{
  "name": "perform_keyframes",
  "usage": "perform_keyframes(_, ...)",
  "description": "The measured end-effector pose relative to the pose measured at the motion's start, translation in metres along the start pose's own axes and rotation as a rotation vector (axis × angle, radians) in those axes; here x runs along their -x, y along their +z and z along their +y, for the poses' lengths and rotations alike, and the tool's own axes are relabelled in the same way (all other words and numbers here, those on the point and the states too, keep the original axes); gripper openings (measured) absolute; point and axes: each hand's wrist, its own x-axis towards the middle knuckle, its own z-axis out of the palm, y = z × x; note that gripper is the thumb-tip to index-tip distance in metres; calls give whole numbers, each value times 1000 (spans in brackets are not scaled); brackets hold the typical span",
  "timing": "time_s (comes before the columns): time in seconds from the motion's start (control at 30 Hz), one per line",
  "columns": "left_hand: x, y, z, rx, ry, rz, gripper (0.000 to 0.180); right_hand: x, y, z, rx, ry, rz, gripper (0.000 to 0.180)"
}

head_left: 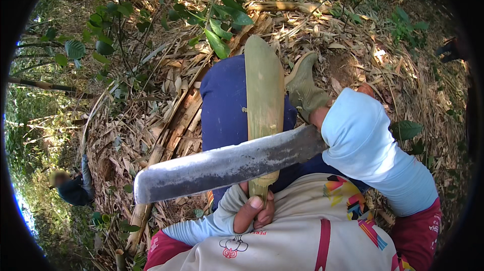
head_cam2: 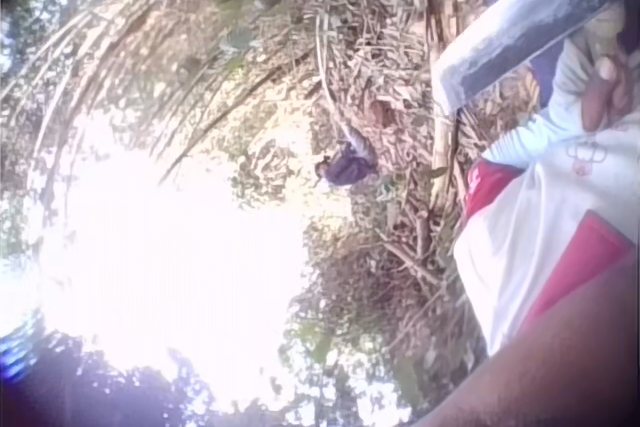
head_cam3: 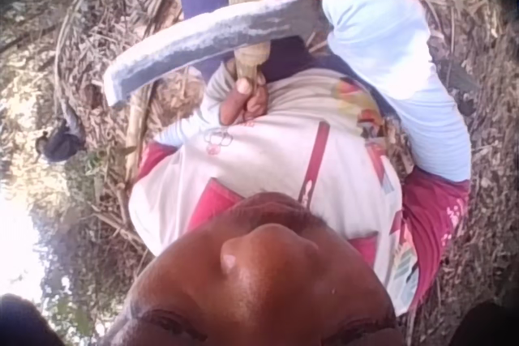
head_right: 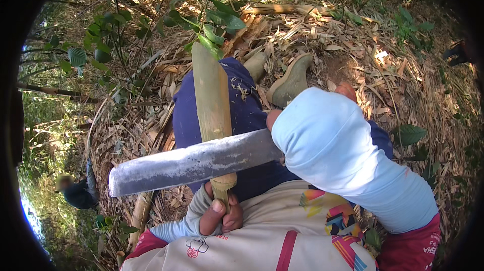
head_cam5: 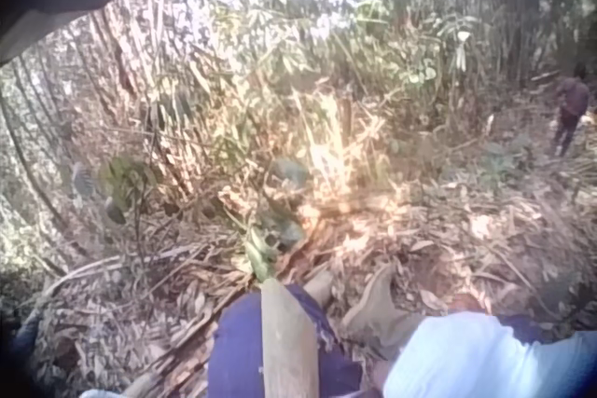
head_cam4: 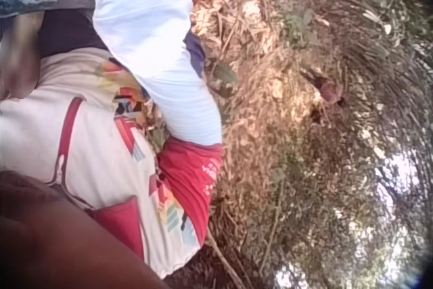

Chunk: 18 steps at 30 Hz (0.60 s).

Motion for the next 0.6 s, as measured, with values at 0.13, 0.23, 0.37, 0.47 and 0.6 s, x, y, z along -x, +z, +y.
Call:
perform_keyframes(0.13, -2, 1, 3, -9, 20, -10, 25, -10, -7, -6, 54, 49, -16, 12)
perform_keyframes(0.23, 0, 1, 3, 3, -8, -1, 25, 3, -1, -4, -22, 26, -64, 14)
perform_keyframes(0.37, -2, 2, 0, -3, 28, 1, 25, -7, -6, 0, 51, 20, 20, 18)
perform_keyframes(0.47, 0, 0, 0, 3, 11, -2, 25, -11, -7, 3, -104, 115, 22, 16)
perform_keyframes(0.6, -1, 0, 3, -31, 17, -14, 25, -3, -8, -7, 124, 67, -163, 16)
